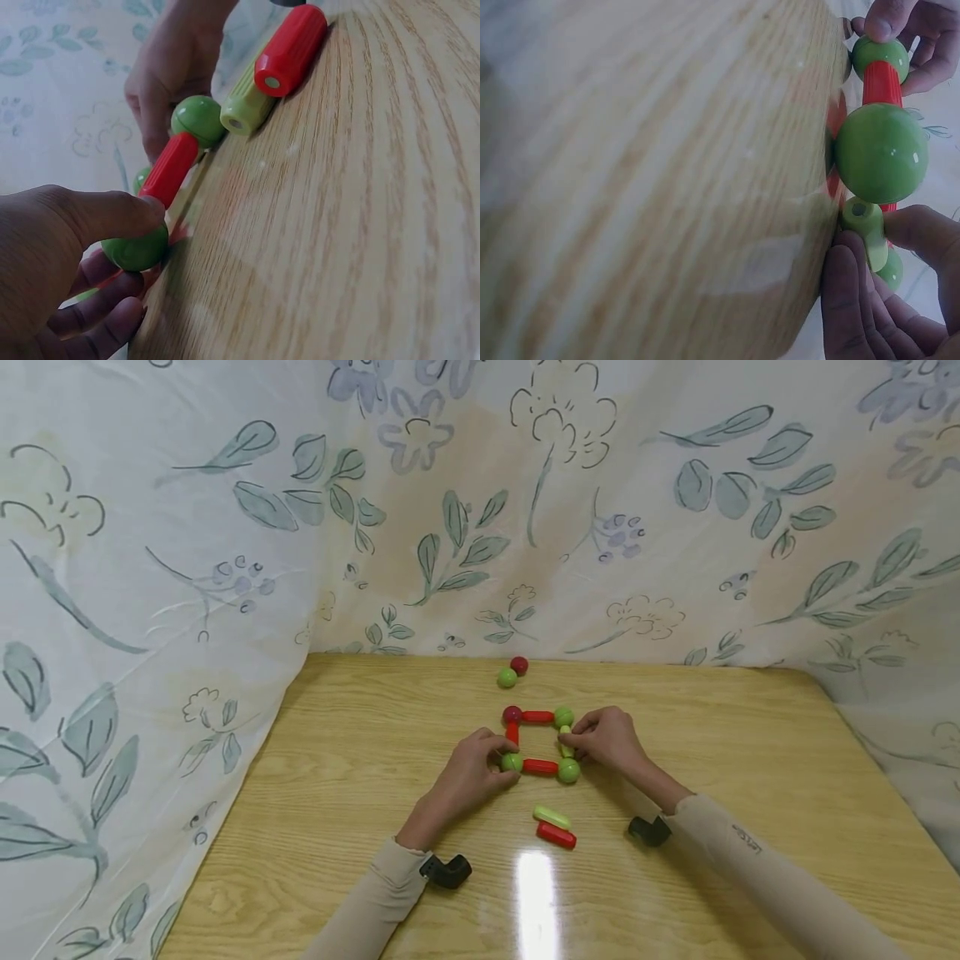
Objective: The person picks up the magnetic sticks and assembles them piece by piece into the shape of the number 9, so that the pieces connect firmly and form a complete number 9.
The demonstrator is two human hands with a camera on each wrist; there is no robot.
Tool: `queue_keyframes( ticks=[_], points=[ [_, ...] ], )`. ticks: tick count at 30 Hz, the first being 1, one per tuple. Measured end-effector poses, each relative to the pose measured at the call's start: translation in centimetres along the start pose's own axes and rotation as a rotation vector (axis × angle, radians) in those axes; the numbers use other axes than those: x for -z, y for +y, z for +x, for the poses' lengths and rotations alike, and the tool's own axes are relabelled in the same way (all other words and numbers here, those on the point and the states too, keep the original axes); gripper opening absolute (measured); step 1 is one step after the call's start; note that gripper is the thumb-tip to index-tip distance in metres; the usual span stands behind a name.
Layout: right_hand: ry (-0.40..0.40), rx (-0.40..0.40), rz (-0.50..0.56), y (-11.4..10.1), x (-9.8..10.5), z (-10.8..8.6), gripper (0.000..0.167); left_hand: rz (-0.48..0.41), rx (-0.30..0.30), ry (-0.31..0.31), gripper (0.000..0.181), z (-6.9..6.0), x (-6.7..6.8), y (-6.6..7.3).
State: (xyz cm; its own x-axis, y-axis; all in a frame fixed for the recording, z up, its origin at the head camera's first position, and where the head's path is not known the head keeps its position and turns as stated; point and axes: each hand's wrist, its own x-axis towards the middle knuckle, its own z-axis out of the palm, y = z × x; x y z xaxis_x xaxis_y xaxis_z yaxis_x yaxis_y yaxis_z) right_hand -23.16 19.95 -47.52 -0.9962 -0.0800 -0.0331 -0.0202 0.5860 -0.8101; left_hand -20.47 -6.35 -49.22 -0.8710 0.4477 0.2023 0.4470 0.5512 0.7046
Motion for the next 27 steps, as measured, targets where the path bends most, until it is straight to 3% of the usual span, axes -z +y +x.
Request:
queue_keyframes(
  ticks=[16,27],
  points=[
    [-0.042,-0.072,0.056,-0.42,0.24,-0.11,0.019,0.007,0.012,-0.003,0.030,-0.09,-0.31,0.00],
    [-0.037,-0.059,0.080,-0.52,0.50,-0.53,0.023,0.019,0.017,0.002,0.029,0.08,-0.08,0.37]
  ],
)
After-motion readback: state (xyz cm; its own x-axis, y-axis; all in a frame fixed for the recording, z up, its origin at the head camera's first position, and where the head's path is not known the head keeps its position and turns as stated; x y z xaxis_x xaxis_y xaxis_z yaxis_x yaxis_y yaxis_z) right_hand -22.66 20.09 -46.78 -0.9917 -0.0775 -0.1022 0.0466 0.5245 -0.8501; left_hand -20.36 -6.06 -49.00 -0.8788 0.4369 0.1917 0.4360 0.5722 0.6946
